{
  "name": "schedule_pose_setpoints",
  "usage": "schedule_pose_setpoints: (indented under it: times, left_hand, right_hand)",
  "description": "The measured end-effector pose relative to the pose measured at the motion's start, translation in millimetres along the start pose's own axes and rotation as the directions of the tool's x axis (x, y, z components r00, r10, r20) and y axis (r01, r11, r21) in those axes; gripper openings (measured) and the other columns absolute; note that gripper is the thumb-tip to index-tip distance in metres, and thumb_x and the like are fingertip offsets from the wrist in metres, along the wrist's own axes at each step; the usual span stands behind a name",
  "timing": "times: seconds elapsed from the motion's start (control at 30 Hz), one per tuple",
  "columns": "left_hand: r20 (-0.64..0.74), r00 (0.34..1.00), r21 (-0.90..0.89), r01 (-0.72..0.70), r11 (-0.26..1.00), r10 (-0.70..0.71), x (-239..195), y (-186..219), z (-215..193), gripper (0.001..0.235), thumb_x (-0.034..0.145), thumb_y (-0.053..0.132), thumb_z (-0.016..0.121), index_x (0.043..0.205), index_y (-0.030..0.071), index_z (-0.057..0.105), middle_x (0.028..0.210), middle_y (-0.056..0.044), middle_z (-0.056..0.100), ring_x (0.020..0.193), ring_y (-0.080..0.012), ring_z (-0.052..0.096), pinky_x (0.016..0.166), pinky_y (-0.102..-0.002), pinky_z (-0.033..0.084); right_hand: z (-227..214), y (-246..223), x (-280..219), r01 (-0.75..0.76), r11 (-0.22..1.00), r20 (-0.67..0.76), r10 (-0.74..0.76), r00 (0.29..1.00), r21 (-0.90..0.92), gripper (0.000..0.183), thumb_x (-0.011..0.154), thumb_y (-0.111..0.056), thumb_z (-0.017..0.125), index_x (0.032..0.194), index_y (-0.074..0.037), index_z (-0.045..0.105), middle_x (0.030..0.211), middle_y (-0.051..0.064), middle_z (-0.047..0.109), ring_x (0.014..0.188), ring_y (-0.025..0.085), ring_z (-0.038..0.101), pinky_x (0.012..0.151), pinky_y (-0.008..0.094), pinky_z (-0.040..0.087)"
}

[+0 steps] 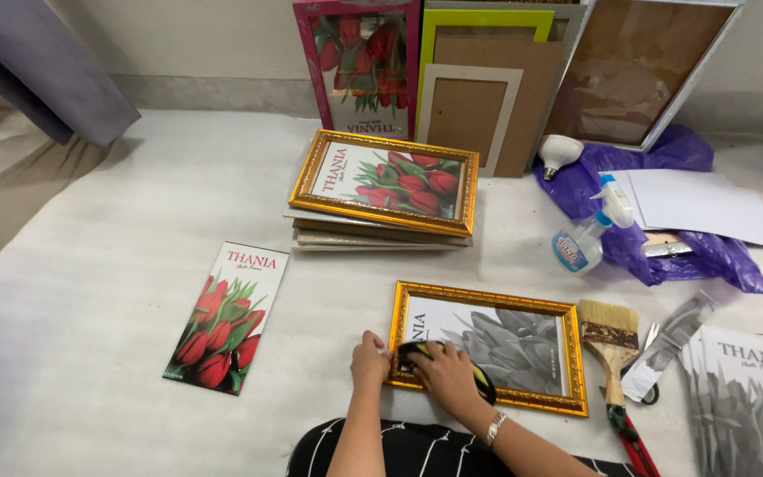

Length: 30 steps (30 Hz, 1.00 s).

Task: Cleaning a frame, cutting a picture from a sheet, and assembling it into the frame

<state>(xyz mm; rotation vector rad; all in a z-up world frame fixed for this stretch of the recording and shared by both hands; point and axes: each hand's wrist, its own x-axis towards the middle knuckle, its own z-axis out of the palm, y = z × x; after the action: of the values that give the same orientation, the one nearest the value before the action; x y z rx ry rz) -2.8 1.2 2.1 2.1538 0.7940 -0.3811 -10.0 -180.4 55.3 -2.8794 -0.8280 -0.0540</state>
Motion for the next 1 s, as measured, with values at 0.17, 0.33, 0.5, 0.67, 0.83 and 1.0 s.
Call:
schedule_pose_setpoints:
  times: [0.17, 0.33, 0.5, 0.67, 0.83, 1.0]
  left_hand:
    - [0.025, 0.999, 0.012, 0.038, 0.999, -0.038, -9.6, 9.9, -11.6, 0.018, 0.095, 0.019, 0.068, 0.106, 0.020, 0.054, 0.096, -0.003, 0.059, 0.083, -0.0206, 0.064, 0.081, -0.036, 0.053]
    - [0.064, 0.998, 0.034, 0.027, 0.999, -0.029, 10.5, -7.1, 0.8, 0.022, 0.095, 0.031, 0.070, 0.108, 0.025, 0.053, 0.114, -0.009, 0.060, 0.115, -0.0291, 0.068, 0.101, -0.043, 0.052]
    - [0.064, 0.997, 0.075, 0.024, 0.997, -0.029, 25.2, -20.4, 10.5, 0.025, 0.093, 0.035, 0.072, 0.107, 0.027, 0.053, 0.115, -0.008, 0.062, 0.119, -0.0295, 0.066, 0.104, -0.044, 0.050]
    - [0.074, 0.996, 0.082, 0.036, 0.996, -0.042, 26.8, -20.9, 12.3, 0.025, 0.094, 0.035, 0.072, 0.108, 0.027, 0.053, 0.118, -0.007, 0.063, 0.121, -0.0276, 0.064, 0.104, -0.043, 0.049]
    - [0.060, 0.998, 0.107, 0.023, 0.994, -0.029, 29.4, -21.2, 18.0, 0.026, 0.093, 0.036, 0.073, 0.108, 0.027, 0.053, 0.119, -0.007, 0.064, 0.121, -0.0274, 0.064, 0.104, -0.043, 0.049]
    - [0.031, 0.999, 0.077, 0.013, 0.997, -0.016, 35.3, -25.6, 18.5, 0.024, 0.093, 0.033, 0.073, 0.107, 0.026, 0.055, 0.116, -0.007, 0.065, 0.119, -0.0280, 0.065, 0.101, -0.044, 0.051]
  right_hand:
    - [24.7, 14.0, 57.0, -0.119, 0.992, -0.133, 0.112, 0.985, -0.042, 0.034, 0.092, -0.034, 0.063, 0.125, -0.027, 0.067, 0.118, 0.006, 0.060, 0.092, 0.030, 0.056, 0.077, 0.046, 0.050]
    - [25.2, 32.3, 85.5, -0.165, 0.972, -0.160, 0.138, 0.977, -0.167, 0.024, 0.100, -0.036, 0.057, 0.120, -0.032, 0.068, 0.119, 0.005, 0.054, 0.101, 0.032, 0.060, 0.077, 0.044, 0.054]
    - [38.5, 96.9, 43.6, -0.287, 0.950, -0.171, 0.264, 0.949, -0.122, 0.026, 0.097, -0.035, 0.061, 0.121, -0.033, 0.070, 0.121, 0.009, 0.060, 0.095, 0.038, 0.070, 0.070, 0.047, 0.062]
    - [10.8, 193.6, -39.1, -0.458, 0.841, -0.286, 0.381, 0.879, -0.288, 0.022, 0.097, -0.040, 0.059, 0.115, -0.041, 0.071, 0.110, 0.005, 0.065, 0.088, 0.032, 0.071, 0.063, 0.041, 0.063]
    - [16.6, 210.2, -47.2, -0.606, 0.745, -0.253, 0.552, 0.794, -0.278, 0.023, 0.102, -0.038, 0.058, 0.117, -0.031, 0.074, 0.109, 0.011, 0.066, 0.088, 0.034, 0.071, 0.063, 0.042, 0.063]
    - [16.0, 112.2, 12.7, -0.541, 0.833, -0.144, 0.525, 0.838, -0.111, 0.025, 0.099, -0.025, 0.060, 0.121, -0.028, 0.072, 0.113, 0.014, 0.065, 0.090, 0.034, 0.073, 0.066, 0.044, 0.064]
